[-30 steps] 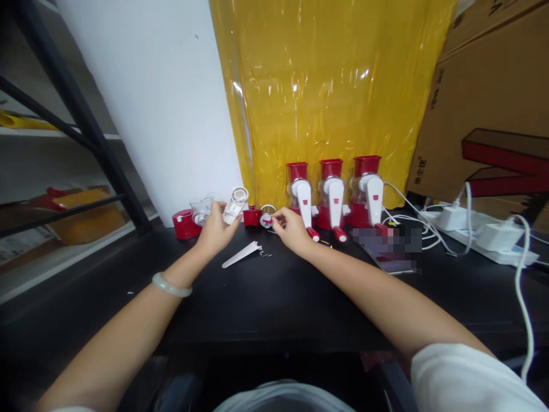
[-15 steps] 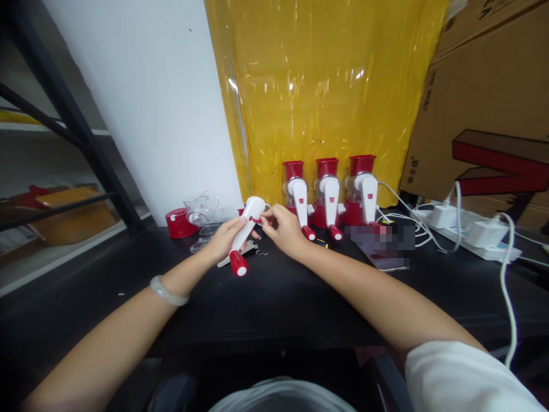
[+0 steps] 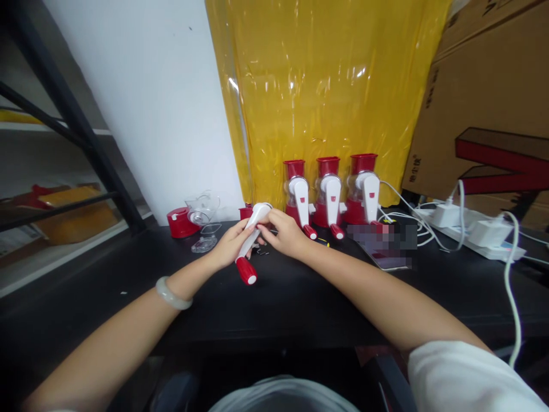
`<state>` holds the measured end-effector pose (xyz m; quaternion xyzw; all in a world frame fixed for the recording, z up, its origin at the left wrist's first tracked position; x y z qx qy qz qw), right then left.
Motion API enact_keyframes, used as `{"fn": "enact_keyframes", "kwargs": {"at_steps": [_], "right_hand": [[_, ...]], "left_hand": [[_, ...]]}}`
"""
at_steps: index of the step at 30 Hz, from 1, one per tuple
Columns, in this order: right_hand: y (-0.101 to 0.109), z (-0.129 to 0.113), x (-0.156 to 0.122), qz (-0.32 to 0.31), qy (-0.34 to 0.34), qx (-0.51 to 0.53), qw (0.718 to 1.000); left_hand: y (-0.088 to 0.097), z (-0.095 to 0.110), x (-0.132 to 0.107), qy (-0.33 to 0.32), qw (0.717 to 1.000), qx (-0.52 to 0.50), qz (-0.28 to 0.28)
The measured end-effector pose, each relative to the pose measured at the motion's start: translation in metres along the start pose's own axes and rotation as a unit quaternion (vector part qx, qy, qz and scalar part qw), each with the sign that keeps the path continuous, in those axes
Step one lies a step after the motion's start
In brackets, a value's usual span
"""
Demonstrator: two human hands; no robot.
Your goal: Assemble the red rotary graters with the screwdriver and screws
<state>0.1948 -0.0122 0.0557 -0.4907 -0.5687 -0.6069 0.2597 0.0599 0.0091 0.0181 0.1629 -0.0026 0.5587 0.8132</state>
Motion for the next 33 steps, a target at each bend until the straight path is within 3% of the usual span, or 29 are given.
{"fn": "enact_keyframes", "kwargs": {"at_steps": [10,14,17,21,24,29,33], "right_hand": [[-0.001,0.009,0.0,0.025,-0.047,0.06,0.997],[-0.005,0.01,-0.003,0.008,-0.045,0.067,0.997],[-0.005,0.009,-0.007,0.024,-0.026,0.019,0.999],[0.004,0.017,-0.011,0.084,-0.051,-0.074,0.992],[0.005,0.022,-0.011,0.084,-0.052,-0.063,0.993],[-0.001,0.029,-0.009,0.046,-0.053,-0.014,0.997],[-0.003,0.035,-0.009,0.036,-0.085,0.023,0.995]], "left_hand": [[0.001,-0.001,0.0,0.001,1.0,0.005,-0.014],[0.002,-0.001,0.0,-0.004,1.0,0.017,-0.018],[0.001,0.001,-0.001,-0.001,0.999,0.039,-0.021],[0.001,0.004,-0.004,0.0,0.999,0.051,-0.017],[0.003,0.003,-0.004,0.003,0.998,0.055,-0.021],[0.002,-0.005,-0.001,0.061,0.997,0.006,-0.049],[0.001,-0.007,-0.002,0.138,0.983,-0.1,-0.068]]}}
Point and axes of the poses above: each hand's wrist, its own x-axis towards the middle knuckle, its own y-axis out of the back of the hand, z = x × y, the point moved 7 cm from there along x, towards the middle knuckle, and after that the axes turned 6 degrees about y, right-handed, at the moved point
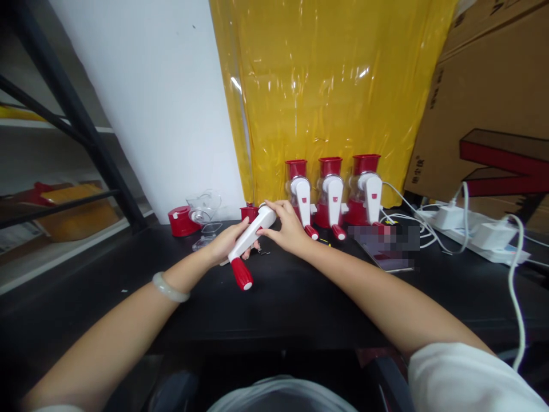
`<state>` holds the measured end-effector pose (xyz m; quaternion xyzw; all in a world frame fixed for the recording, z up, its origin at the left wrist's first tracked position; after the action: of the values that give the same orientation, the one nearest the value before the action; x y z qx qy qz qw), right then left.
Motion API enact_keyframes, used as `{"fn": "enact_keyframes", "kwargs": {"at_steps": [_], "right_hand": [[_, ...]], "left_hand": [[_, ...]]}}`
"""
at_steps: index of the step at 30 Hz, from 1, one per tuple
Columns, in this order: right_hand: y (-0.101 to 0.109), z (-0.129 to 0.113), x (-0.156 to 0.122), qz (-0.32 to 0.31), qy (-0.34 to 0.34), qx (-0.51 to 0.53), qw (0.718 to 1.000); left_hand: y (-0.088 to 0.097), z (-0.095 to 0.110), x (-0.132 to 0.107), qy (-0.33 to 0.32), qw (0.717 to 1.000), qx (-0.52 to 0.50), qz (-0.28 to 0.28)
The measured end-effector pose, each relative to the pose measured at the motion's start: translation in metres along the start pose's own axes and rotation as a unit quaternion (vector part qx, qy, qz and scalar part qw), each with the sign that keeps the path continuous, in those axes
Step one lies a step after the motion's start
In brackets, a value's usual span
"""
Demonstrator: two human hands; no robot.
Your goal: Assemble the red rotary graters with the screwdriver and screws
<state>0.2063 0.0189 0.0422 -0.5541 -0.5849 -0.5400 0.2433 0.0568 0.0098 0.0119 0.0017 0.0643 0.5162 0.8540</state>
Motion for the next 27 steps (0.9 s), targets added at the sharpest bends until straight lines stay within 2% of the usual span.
{"fn": "enact_keyframes", "kwargs": {"at_steps": [3,5,12,15,20,23,27], "right_hand": [[0.001,0.002,0.001,0.0,-0.02,0.028,0.999],[0.003,0.003,0.001,0.005,-0.024,0.035,0.999],[0.008,-0.003,0.002,0.051,0.016,0.042,0.998],[0.009,-0.007,0.002,0.062,0.022,0.051,0.997],[0.01,-0.006,0.0,0.071,0.021,0.073,0.995],[0.007,0.0,-0.001,0.065,0.015,0.099,0.993],[0.004,0.016,-0.002,0.072,-0.036,0.098,0.992]], "left_hand": [[-0.002,0.001,-0.003,0.039,0.994,-0.098,-0.038],[-0.002,0.001,-0.004,0.057,0.989,-0.126,-0.056],[-0.01,-0.005,-0.004,0.078,0.983,-0.105,-0.131],[-0.014,-0.003,-0.006,0.065,0.983,-0.108,-0.136],[-0.012,0.001,-0.006,0.032,0.992,-0.074,-0.096],[-0.006,0.005,-0.003,0.005,0.997,-0.063,-0.044],[0.007,0.009,0.0,-0.007,0.998,-0.057,0.038]]}}
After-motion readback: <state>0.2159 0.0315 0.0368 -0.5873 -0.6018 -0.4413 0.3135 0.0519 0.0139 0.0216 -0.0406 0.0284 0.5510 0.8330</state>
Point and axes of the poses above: each hand's wrist, its own x-axis towards the middle knuckle, its own y-axis out of the back of the hand, z = x × y, the point moved 7 cm from there along x, towards the middle knuckle, and after that the axes turned 6 degrees about y, right-handed, at the moved point
